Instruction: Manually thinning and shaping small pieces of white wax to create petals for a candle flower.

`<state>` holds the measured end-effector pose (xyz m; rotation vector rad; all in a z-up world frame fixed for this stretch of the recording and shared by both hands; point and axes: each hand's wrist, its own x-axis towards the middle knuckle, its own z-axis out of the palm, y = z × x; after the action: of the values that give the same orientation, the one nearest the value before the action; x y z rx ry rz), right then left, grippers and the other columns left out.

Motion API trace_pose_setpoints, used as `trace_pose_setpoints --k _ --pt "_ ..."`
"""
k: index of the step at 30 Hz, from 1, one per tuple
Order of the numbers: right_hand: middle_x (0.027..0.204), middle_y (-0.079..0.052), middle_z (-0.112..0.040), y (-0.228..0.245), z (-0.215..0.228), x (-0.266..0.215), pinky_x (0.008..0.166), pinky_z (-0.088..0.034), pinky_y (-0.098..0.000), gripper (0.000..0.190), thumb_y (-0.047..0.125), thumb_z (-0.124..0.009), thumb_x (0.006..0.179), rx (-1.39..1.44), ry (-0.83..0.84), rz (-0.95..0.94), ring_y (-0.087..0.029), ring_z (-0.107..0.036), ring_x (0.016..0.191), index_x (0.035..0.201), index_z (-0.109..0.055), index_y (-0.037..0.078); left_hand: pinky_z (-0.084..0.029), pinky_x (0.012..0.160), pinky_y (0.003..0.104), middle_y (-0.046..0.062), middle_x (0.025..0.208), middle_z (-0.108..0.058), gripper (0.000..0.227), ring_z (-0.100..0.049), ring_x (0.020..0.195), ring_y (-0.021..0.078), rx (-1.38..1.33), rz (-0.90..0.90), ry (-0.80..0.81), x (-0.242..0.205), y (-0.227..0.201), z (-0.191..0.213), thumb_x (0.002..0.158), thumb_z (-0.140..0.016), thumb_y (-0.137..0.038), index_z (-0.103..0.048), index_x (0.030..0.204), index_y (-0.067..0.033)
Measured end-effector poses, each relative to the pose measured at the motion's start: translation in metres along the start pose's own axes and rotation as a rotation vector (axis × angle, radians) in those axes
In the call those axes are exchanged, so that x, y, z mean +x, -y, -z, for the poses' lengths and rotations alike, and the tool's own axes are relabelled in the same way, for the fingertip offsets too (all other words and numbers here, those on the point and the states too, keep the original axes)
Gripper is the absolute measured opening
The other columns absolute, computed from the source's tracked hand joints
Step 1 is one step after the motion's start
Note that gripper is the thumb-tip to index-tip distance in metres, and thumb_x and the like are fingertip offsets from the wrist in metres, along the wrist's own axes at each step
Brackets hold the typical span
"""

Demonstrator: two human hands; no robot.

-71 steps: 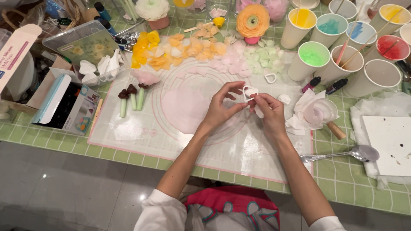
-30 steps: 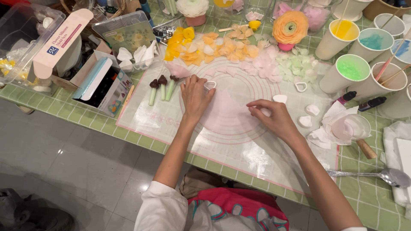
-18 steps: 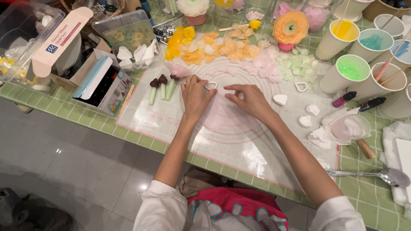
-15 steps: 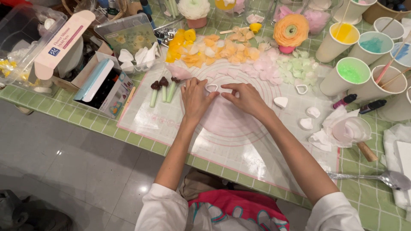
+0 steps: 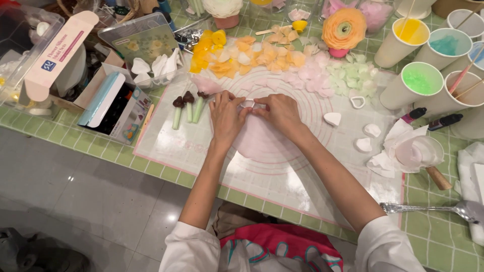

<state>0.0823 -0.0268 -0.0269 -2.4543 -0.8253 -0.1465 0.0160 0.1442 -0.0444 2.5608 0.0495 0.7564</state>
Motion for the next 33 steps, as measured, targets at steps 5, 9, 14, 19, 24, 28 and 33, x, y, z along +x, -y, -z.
trace_pose_setpoints --k 5,9,14,19,24,28,33 --pt "0.075 -0.007 -0.073 -0.004 -0.004 0.007 0.066 -0.053 -0.0438 0.036 0.039 -0.084 0.076 -0.028 -0.008 0.07 -0.028 -0.07 0.074 0.105 -0.082 0.018 -0.036 0.087 0.042 0.005 0.101 -0.062 0.033 -0.053 0.103 0.0248 0.015 0.027 0.001 0.001 -0.001 -0.001 0.076 -0.086 -0.025 -0.081 0.106 -0.0129" --pt "0.076 -0.007 -0.073 -0.003 -0.002 0.013 0.066 -0.053 -0.0436 0.029 0.039 -0.084 0.077 -0.011 0.052 0.067 -0.028 -0.069 0.073 0.097 -0.083 0.017 -0.035 0.087 0.042 0.005 0.1 -0.06 0.03 -0.052 0.105 0.0247 0.004 0.065 0.006 0.002 0.0 -0.001 0.077 -0.085 -0.025 -0.083 0.105 -0.0156" --pt "0.073 -0.008 -0.072 -0.007 -0.007 0.02 0.066 -0.052 -0.0449 0.026 0.039 -0.084 0.076 -0.056 0.038 0.163 -0.028 -0.069 0.074 0.088 -0.084 0.016 -0.034 0.084 0.042 0.005 0.097 -0.058 0.026 -0.051 0.101 0.0244 0.023 0.078 0.031 0.002 0.0 0.0 0.078 -0.083 -0.024 -0.083 0.104 -0.0167" --pt "0.072 -0.01 -0.071 -0.008 -0.01 0.025 0.067 -0.052 -0.0462 0.03 0.042 -0.085 0.073 -0.02 0.085 0.113 -0.03 -0.068 0.071 0.084 -0.083 0.014 -0.034 0.082 0.041 0.006 0.091 -0.058 0.016 -0.051 0.095 0.0244 0.057 0.074 0.057 0.003 0.01 -0.004 0.088 -0.08 -0.023 -0.085 0.102 -0.0178" --pt "0.07 -0.01 -0.07 -0.003 -0.01 0.025 0.065 -0.052 -0.0463 0.027 0.04 -0.085 0.073 -0.004 0.082 0.093 -0.03 -0.068 0.071 0.077 -0.083 0.013 -0.033 0.083 0.043 0.008 0.086 -0.061 0.019 -0.054 0.091 0.0252 0.011 0.113 0.093 0.009 0.008 0.001 0.084 -0.081 -0.029 -0.085 0.099 -0.0175" --pt "0.069 -0.011 -0.07 0.0 -0.012 0.028 0.066 -0.052 -0.0451 0.025 0.038 -0.085 0.074 -0.014 0.126 0.02 -0.031 -0.068 0.069 0.077 -0.083 0.014 -0.033 0.082 0.044 0.009 0.086 -0.062 0.021 -0.054 0.091 0.0261 0.012 0.124 0.078 0.009 0.009 0.0 0.082 -0.082 -0.032 -0.085 0.096 -0.0164" --pt "0.072 -0.009 -0.071 0.001 -0.013 0.026 0.063 -0.051 -0.0459 0.026 0.037 -0.085 0.073 0.004 0.098 0.028 -0.031 -0.068 0.07 0.075 -0.082 0.011 -0.032 0.084 0.044 0.007 0.082 -0.065 0.017 -0.055 0.088 0.0251 -0.015 0.149 0.05 0.006 0.01 -0.005 0.081 -0.083 -0.03 -0.085 0.091 -0.0163"
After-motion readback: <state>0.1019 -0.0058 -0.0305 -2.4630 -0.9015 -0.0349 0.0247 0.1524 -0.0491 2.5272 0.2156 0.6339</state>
